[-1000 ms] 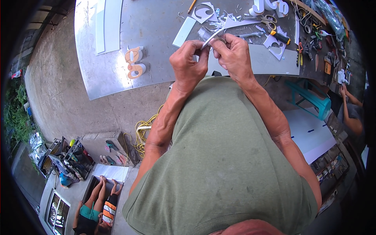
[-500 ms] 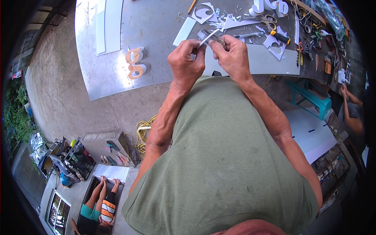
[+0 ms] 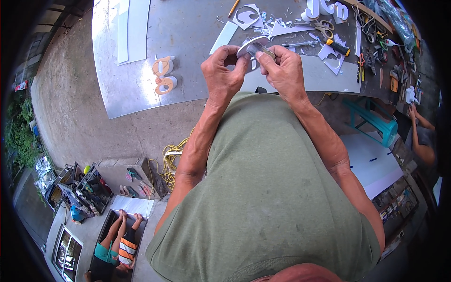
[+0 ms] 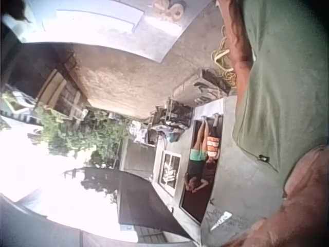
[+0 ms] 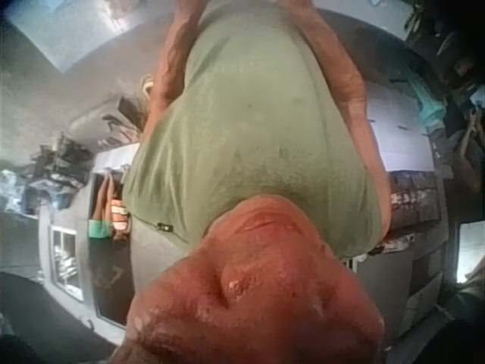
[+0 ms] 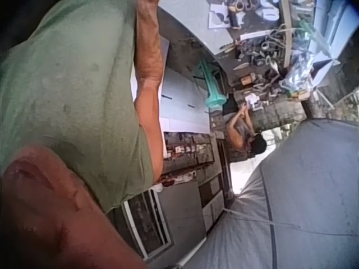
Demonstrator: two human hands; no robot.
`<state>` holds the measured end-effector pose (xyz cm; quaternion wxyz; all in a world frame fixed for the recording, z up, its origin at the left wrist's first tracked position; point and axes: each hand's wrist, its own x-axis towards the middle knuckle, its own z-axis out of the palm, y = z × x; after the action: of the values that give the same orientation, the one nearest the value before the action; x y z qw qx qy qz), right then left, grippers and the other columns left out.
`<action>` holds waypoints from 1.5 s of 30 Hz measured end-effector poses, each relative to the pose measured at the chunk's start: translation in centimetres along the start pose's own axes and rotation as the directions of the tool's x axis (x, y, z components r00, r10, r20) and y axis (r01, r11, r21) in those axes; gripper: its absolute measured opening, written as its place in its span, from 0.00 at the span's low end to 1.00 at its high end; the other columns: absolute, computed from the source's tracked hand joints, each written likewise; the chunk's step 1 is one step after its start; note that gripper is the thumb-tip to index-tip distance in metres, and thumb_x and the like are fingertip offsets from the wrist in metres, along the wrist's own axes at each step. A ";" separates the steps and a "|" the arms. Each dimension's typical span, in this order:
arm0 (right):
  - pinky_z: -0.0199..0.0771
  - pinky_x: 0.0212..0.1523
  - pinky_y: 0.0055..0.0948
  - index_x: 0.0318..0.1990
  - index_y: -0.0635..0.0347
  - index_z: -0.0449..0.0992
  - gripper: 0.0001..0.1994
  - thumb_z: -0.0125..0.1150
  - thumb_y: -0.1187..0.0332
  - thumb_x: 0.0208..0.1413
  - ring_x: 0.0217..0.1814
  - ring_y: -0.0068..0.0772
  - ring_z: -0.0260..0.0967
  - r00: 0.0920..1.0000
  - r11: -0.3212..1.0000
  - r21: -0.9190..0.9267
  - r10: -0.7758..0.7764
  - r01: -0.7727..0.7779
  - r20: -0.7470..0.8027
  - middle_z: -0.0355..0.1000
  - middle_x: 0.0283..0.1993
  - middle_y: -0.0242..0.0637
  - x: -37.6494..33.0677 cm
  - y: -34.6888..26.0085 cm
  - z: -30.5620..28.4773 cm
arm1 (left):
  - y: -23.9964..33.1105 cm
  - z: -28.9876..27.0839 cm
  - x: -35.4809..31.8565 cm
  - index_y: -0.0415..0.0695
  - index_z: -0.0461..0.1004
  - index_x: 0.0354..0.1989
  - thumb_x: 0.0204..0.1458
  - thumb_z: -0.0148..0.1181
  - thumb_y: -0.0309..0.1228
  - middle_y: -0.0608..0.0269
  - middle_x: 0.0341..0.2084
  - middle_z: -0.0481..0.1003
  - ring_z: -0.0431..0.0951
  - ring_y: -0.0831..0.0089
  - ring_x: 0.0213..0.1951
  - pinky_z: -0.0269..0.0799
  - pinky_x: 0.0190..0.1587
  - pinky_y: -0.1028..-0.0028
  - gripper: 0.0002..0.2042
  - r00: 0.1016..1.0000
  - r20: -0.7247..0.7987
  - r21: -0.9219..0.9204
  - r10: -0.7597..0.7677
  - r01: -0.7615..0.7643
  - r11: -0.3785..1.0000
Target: Assembling and cleaning 3D sign letters at a work table in a sign shop.
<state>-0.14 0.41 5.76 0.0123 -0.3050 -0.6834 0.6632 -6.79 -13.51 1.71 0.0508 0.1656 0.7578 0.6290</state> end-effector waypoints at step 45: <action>0.67 0.23 0.31 0.44 0.58 0.79 0.12 0.67 0.76 0.51 0.22 0.30 0.68 0.713 0.435 -0.694 -0.681 0.574 0.163 0.69 0.28 0.33 -1.6 1.2 -1.2 | 0.1 -0.5 -0.9 0.38 0.74 0.39 0.51 0.68 0.22 0.61 0.28 0.82 0.83 0.77 0.30 0.80 0.34 0.77 0.10 0.998 0.059 0.069 0.034 -0.038 0.997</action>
<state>2.10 0.70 5.40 0.1895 -0.0549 -0.9412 0.2742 -6.07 -14.21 1.82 0.0555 0.1993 0.7745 0.5977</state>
